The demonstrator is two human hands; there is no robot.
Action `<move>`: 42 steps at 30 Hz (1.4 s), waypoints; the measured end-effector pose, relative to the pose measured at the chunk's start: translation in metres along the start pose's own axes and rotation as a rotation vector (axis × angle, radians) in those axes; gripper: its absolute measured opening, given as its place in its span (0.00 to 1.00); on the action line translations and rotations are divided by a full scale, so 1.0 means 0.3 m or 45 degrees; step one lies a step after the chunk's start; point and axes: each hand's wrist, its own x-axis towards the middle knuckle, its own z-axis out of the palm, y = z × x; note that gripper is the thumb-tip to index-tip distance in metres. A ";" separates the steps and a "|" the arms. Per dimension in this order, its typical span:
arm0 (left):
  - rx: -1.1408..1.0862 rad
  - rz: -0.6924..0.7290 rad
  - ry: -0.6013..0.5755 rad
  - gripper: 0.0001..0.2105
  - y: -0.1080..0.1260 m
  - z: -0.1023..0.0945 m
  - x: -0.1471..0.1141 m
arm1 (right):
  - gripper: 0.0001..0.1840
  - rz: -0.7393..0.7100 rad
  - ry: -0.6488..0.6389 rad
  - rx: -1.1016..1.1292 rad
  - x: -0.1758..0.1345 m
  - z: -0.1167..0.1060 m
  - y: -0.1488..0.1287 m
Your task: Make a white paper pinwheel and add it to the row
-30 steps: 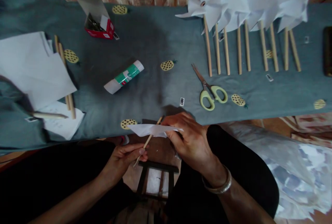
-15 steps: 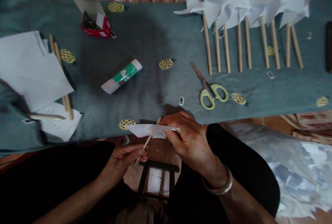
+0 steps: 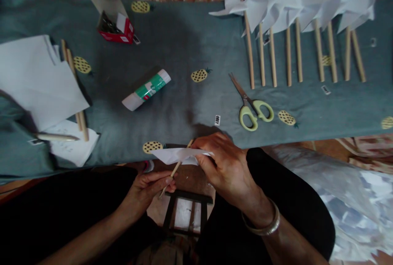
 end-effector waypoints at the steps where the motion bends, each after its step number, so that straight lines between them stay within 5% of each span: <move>1: -0.001 0.001 0.001 0.17 -0.001 -0.001 0.000 | 0.08 0.003 0.000 -0.006 0.000 0.000 -0.002; 10: -0.038 0.023 -0.024 0.15 -0.005 0.000 0.004 | 0.05 0.039 -0.004 -0.029 0.007 -0.001 -0.012; 21: -0.102 0.017 -0.066 0.20 -0.014 0.002 -0.005 | 0.06 0.341 -0.088 0.007 0.042 -0.013 -0.038; 31: -0.153 0.096 -0.141 0.22 -0.033 0.015 -0.028 | 0.08 0.394 -0.281 0.123 0.109 -0.027 0.004; 42: -0.169 0.113 -0.137 0.10 -0.015 0.047 -0.064 | 0.11 0.586 -0.561 0.124 0.224 -0.063 -0.005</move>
